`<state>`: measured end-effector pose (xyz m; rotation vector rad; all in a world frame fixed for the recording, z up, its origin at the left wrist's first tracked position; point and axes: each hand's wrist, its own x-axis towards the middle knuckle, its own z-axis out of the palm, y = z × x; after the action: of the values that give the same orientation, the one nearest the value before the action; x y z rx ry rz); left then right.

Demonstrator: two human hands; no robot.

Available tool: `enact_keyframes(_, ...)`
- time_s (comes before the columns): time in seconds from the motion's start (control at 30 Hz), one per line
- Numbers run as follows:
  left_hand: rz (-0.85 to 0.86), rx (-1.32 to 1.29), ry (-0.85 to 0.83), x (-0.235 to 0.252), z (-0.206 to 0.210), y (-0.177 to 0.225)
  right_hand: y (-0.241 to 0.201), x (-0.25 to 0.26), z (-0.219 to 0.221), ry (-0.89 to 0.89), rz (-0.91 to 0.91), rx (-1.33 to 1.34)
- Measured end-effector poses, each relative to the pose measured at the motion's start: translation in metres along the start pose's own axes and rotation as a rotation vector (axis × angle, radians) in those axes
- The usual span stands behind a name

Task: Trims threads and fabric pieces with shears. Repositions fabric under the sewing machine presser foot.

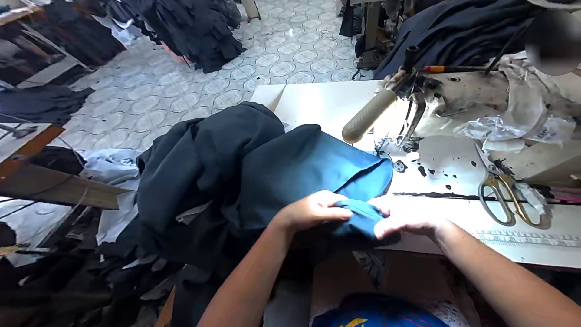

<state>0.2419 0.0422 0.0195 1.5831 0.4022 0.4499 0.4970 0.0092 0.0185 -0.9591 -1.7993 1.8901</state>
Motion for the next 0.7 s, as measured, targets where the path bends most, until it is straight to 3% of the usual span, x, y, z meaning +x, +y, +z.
enact_keyframes(0.03,-0.006,-0.189,-0.073,-0.005,-0.001,-0.001,-0.005,-0.004,-0.008,-0.126,0.020,-0.111)
enact_keyframes(0.1,-0.077,-0.118,-0.290,-0.007,-0.002,0.006,-0.026,-0.012,-0.021,-0.281,0.116,-0.427)
enact_keyframes(0.17,-0.257,0.512,-0.315,0.001,0.007,0.025,-0.049,-0.017,-0.017,-0.232,0.289,-0.855)
enact_keyframes(0.2,-0.417,0.867,-0.264,0.008,0.019,0.037,-0.049,-0.018,-0.011,-0.133,0.296,-1.071)
enact_keyframes(0.27,-0.602,1.225,-0.069,0.018,0.040,0.037,-0.027,-0.017,0.004,0.141,0.204,-1.303)
enact_keyframes(0.37,-0.428,1.370,0.070,0.012,0.051,0.019,0.008,-0.015,0.017,0.372,0.064,-1.285)
enact_keyframes(0.5,-0.041,1.306,0.225,0.008,0.054,-0.019,0.062,-0.022,0.011,0.491,-0.457,-1.212)
enact_keyframes(0.6,0.007,1.220,0.380,0.011,0.053,-0.038,0.067,-0.026,0.015,0.456,-0.506,-1.170)
enact_keyframes(0.7,0.230,1.159,0.369,0.005,0.052,-0.053,0.063,-0.030,0.018,0.412,-0.442,-1.130)
